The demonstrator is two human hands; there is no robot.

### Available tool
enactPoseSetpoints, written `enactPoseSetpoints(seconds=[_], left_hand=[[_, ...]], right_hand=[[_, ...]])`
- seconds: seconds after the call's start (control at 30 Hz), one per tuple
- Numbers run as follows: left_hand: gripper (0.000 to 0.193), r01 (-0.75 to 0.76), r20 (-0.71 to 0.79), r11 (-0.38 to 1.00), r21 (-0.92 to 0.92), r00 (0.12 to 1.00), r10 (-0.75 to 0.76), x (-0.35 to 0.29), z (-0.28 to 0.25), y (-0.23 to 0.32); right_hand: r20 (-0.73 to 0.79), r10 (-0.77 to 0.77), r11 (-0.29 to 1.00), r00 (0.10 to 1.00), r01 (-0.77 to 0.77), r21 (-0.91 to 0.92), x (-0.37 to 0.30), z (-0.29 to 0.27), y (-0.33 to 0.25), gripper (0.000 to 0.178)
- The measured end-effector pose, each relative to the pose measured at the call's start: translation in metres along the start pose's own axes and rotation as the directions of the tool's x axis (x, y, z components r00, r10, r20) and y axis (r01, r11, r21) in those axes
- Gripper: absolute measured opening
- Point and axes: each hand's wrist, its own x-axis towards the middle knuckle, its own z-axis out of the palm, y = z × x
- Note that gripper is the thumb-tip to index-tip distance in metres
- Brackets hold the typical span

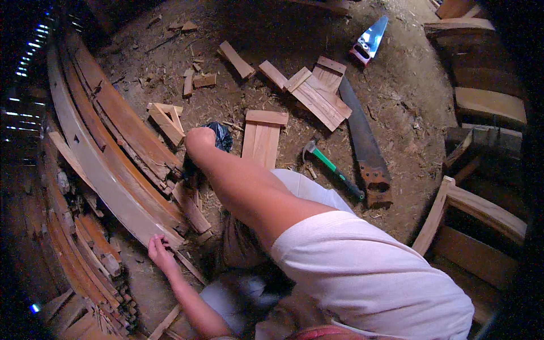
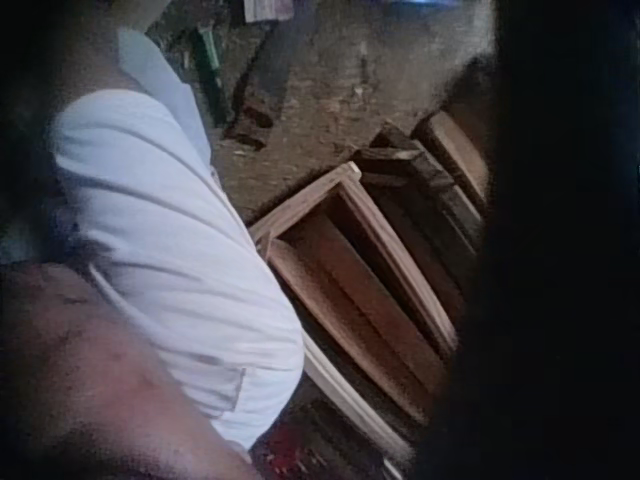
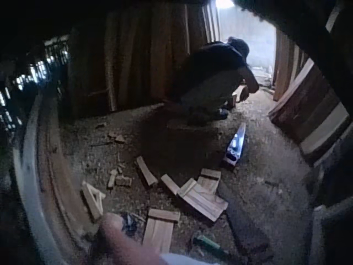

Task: The person assembles small wooden pieces into a rectangular frame on the floor. They align the pieces, insert nails, and use a hammer to secure the joints. The person repeatedly picks up nails and hammers them into the wood.

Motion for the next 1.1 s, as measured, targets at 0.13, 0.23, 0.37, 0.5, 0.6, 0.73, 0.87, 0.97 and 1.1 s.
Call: enactPoseSetpoints(seconds=[0.13,0.23,0.37,0.5,0.6,0.73,0.87,0.97,1.1], left_hand=[[0.023,-0.051,-0.093,0.969,-0.241,0.995,0.03,-0.009,0.062,0.078],[0.024,-0.119,-0.074,0.915,-0.384,0.992,0.098,0.008,0.112,0.171],[0.038,-0.153,0.341,0.917,-0.367,0.895,0.286,0.032,0.209,0.295],[0.052,-0.233,0.527,0.937,-0.26,0.779,0.34,0.054,0.293,0.296],[0.038,0.019,0.594,0.825,-0.564,0.704,0.39,0.034,0.339,0.269],[0.026,0.023,0.693,0.882,-0.471,0.628,0.354,0.04,0.356,0.231],[0.016,-0.016,0.69,0.929,-0.369,0.666,0.285,0.054,0.359,0.214],[0.017,-0.146,0.687,0.97,-0.192,0.687,0.239,0.064,0.357,0.201],[0.019,-0.235,0.688,0.972,-0.01,0.703,0.177,0.075,0.355,0.183]], right_hand=[[0.014,-0.041,0.999,0.999,0.041,0.01,0.004,-0.028,0.017,0.022],[-0.086,-0.239,0.971,0.967,0.237,-0.039,-0.028,-0.108,0.03,0.024],[-0.336,-0.293,0.833,0.895,0.411,0.37,-0.033,-0.195,0.113,0.038],[-0.165,-0.078,0.308,0.983,0.181,0.934,-0.078,-0.222,0.161,0.038],[-0.153,0.02,0.245,0.988,0.143,0.959,-0.093,-0.211,0.179,0.032],[-0.068,0.062,0.034,0.996,0.066,0.997,-0.083,-0.184,0.191,0.029],[-0.021,0.062,0.083,0.998,0.016,0.996,-0.069,-0.158,0.197,0.03],[-0.141,0.017,0.291,0.99,0.13,0.948,-0.061,-0.142,0.206,0.033],[-0.395,-0.186,0.844,0.9,0.352,0.405,-0.074,-0.126,0.255,0.043]])
